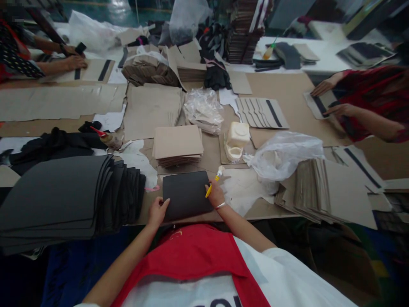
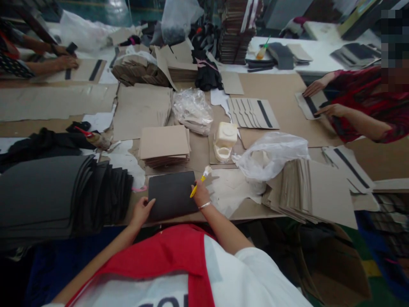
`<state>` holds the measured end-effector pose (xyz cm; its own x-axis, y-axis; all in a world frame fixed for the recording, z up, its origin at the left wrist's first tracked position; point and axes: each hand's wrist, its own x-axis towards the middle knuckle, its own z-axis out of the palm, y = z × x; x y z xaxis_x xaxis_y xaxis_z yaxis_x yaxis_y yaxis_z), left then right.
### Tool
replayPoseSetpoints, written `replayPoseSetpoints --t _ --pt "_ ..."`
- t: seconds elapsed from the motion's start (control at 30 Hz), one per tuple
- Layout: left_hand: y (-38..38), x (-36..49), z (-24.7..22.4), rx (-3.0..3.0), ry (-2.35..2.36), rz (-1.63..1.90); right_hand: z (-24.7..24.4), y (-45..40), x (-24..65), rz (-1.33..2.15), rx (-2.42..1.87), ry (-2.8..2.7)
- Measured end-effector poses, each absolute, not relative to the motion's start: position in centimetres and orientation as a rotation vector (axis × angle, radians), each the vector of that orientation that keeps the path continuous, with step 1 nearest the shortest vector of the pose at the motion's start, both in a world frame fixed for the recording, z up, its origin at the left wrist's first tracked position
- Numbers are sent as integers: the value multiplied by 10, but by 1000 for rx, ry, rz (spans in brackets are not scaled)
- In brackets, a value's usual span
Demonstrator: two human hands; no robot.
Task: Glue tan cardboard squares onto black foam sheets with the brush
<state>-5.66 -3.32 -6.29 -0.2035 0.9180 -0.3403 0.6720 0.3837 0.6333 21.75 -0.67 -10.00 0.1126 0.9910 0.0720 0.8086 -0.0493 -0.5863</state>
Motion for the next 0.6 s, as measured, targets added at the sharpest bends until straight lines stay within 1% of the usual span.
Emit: replayPoseSetpoints --t 0.13,0.27,0.33,0.4,0.43,0.5,0.57,0.6 --pt "-26 -56 -76 1492 2008 262 -104 0 218 479 -2035 -1869" --pt "-20 -61 -84 1515 2026 125 -93 6 231 424 -2112 -1914" --pt "-19 -61 -83 1629 2060 144 -82 10 247 369 -2102 -1878" --pt "-21 -56 -79 1861 2070 220 -69 14 271 324 -2077 -1795" --pt "-23 -51 -76 2013 2006 251 -61 17 284 300 -2061 -1733" --pt "-28 -35 -71 2314 1700 245 -45 25 311 264 -2029 -1560" --pt "-28 -13 -67 2499 1321 165 -28 36 335 310 -2014 -1337" --pt "-26 -2 -66 2536 1207 125 -21 42 344 367 -2012 -1226"
